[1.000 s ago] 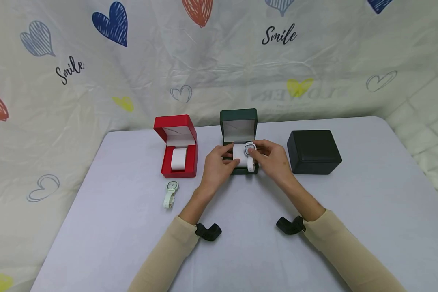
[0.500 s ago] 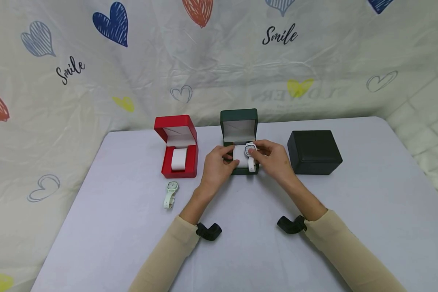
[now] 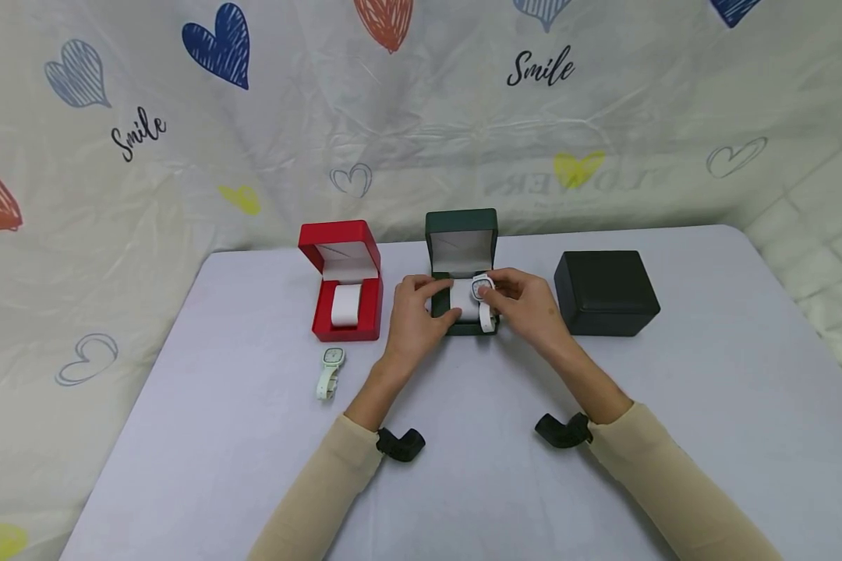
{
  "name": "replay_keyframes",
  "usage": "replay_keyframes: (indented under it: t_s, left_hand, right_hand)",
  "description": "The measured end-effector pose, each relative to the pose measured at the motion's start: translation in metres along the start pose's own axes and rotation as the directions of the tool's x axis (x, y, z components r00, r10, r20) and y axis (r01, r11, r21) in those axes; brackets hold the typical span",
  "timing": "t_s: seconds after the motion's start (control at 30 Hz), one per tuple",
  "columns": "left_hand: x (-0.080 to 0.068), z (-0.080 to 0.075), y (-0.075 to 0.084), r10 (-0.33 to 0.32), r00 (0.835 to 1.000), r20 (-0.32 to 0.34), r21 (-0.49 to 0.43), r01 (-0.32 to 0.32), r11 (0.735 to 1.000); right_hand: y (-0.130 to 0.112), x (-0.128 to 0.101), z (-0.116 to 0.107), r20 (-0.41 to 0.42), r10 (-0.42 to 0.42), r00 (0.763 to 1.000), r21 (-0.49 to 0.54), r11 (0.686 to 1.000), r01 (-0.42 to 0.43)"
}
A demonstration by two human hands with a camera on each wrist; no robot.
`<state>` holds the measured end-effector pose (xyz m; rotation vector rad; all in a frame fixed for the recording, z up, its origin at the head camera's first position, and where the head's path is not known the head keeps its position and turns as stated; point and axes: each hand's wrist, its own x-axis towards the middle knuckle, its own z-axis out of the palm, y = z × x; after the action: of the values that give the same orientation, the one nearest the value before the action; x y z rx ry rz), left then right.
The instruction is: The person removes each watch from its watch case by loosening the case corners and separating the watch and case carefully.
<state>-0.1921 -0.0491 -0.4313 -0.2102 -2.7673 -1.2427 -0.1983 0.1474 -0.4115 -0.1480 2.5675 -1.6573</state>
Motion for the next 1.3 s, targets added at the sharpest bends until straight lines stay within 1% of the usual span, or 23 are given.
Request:
replay_keyframes:
  t_s: [0.1, 0.3, 0.47, 0.6, 0.73, 0.97, 1.13, 1.2, 1.3]
  left_hand:
    - [0.001, 0.001, -0.003, -0.016, 1.000, 0.012, -0.039, 0.016, 0.999]
    - [0.005, 0.003, -0.008, -0.057, 0.997, 0.050, -0.120, 0.063, 0.991]
    - [0.007, 0.003, -0.011, -0.070, 0.996, 0.062, -0.135, 0.078, 0.988]
    - [0.008, 0.004, -0.012, -0.070, 0.996, 0.050, -0.152, 0.076, 0.985]
    - [0.009, 0.005, -0.013, -0.068, 0.997, 0.048, -0.166, 0.075, 0.983]
    - [0.005, 0.004, -0.012, -0.068, 0.996, 0.054, -0.161, 0.076, 0.984]
    - [0.002, 0.003, -0.009, -0.061, 0.997, 0.045, -0.115, 0.066, 0.991]
    - [-0.001, 0.002, -0.007, -0.049, 0.998, 0.027, -0.092, 0.051, 0.994]
    - [-0.005, 0.000, -0.003, -0.002, 1.000, -0.020, -0.088, 0.000, 0.996]
  right_hand:
    - [0.001, 0.001, -0.001, 0.005, 0.001, 1.000, -0.005, 1.000, -0.001]
    - [0.003, 0.002, -0.002, 0.016, 0.007, 1.000, 0.019, 1.000, -0.007]
    - [0.002, 0.003, -0.003, 0.021, 0.014, 1.000, 0.017, 1.000, -0.014]
    - [0.002, 0.004, -0.004, 0.025, 0.018, 1.000, 0.012, 1.000, -0.018]
    - [0.004, 0.004, -0.004, 0.028, 0.019, 0.999, 0.034, 0.999, -0.020]
    - [0.009, 0.003, -0.001, 0.018, 0.027, 0.999, 0.134, 0.990, -0.029]
    - [0.010, 0.001, -0.002, 0.001, 0.020, 1.000, 0.188, 0.982, -0.019]
    - [0.010, 0.000, -0.002, -0.002, 0.010, 1.000, 0.207, 0.978, -0.009]
    - [0.009, -0.002, -0.003, -0.017, -0.022, 1.000, 0.235, 0.972, 0.026]
